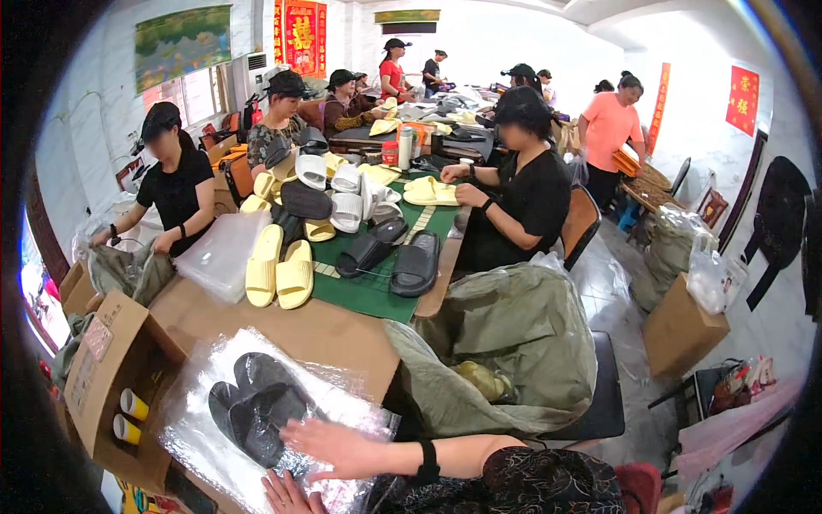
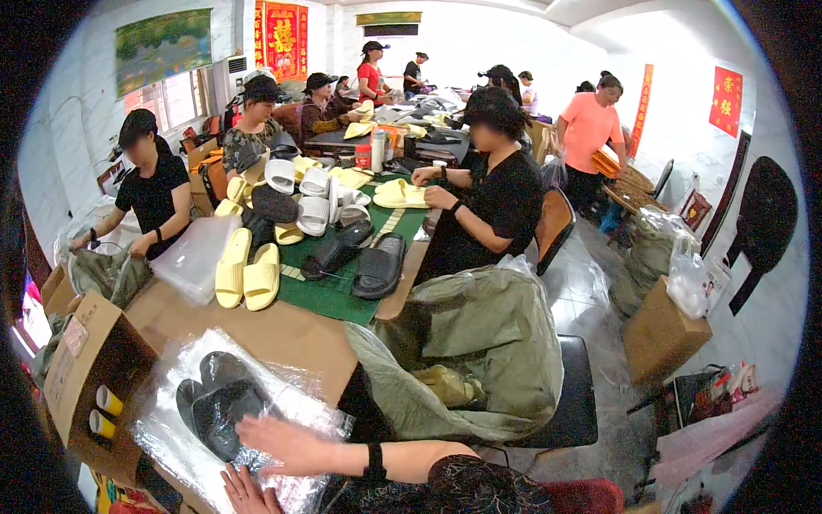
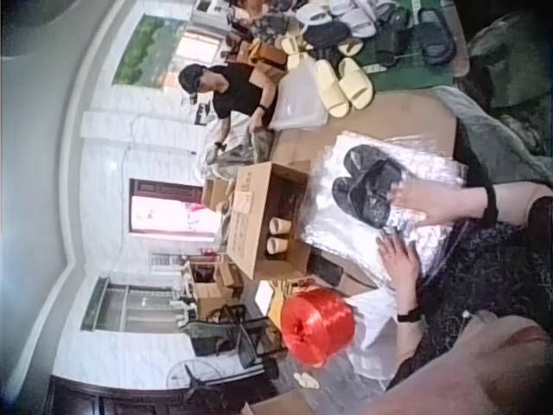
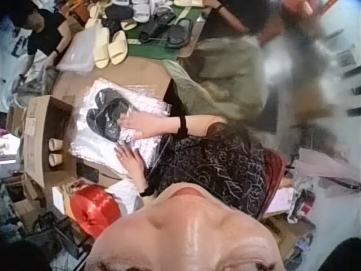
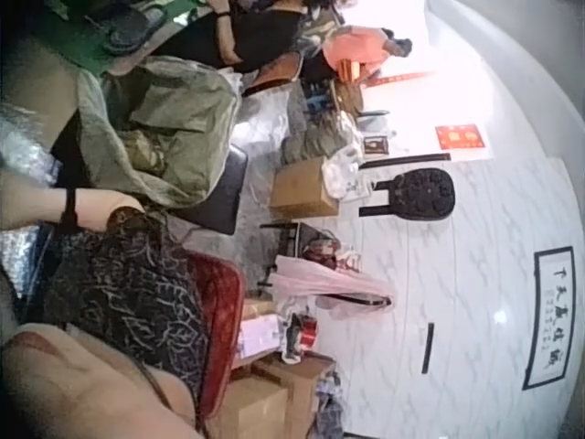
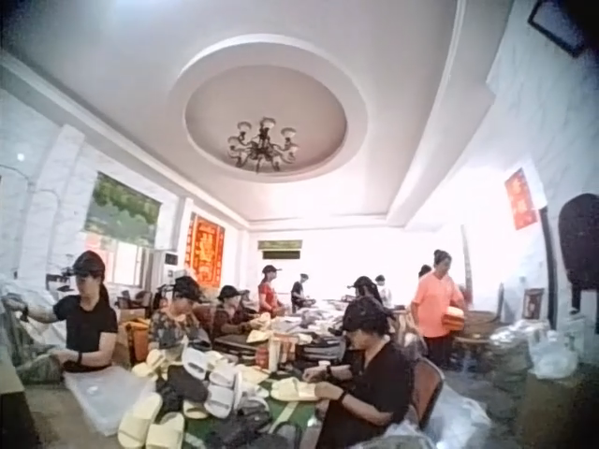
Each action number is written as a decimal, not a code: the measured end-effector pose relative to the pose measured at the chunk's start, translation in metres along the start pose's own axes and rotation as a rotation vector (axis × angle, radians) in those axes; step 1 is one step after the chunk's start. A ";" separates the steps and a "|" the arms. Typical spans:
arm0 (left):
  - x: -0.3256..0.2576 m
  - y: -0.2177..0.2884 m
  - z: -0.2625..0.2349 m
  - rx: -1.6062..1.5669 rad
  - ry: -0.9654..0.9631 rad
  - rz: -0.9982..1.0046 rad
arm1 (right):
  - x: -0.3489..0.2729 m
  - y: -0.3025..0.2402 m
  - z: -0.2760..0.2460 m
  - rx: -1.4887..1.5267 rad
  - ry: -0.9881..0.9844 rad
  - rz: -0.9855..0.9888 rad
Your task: Packaging black and yellow slides into plastic bags in a shoe manufacturing facility.
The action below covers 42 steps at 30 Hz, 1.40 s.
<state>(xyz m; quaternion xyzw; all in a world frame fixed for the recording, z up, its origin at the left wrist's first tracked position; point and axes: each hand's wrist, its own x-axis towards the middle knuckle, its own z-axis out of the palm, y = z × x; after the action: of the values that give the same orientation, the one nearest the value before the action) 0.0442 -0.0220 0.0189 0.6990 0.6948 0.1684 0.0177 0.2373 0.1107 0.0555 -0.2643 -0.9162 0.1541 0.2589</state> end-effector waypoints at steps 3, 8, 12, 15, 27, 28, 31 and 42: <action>0.002 0.001 -0.001 -0.013 0.008 0.011 | -0.007 -0.014 0.019 0.096 -0.301 -0.150; 0.003 0.004 -0.004 0.038 -0.002 0.006 | -0.024 0.010 0.029 -0.040 -0.133 -0.145; 0.001 0.002 -0.007 0.019 -0.025 -0.003 | -0.023 0.023 0.000 -0.118 -0.294 0.034; 0.002 0.003 -0.003 0.005 -0.018 0.016 | -0.038 0.066 0.007 -0.192 0.015 0.074; -0.002 0.008 -0.010 -0.016 0.024 0.016 | -0.038 0.074 0.009 -0.065 -0.075 0.235; -0.002 0.008 -0.010 -0.034 0.037 0.018 | -0.038 0.075 0.010 -0.066 -0.081 0.226; 0.002 0.014 -0.012 -0.003 0.001 0.013 | -0.040 0.081 0.004 -0.095 -0.118 0.224; 0.004 0.016 -0.014 0.036 0.216 0.012 | 0.023 0.023 -0.021 0.072 0.231 0.155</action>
<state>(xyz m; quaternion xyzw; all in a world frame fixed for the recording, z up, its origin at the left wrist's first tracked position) 0.0563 -0.0218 0.0370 0.6812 0.6913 0.2304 -0.0705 0.2418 0.1454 0.0723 -0.3406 -0.8510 0.1751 0.3594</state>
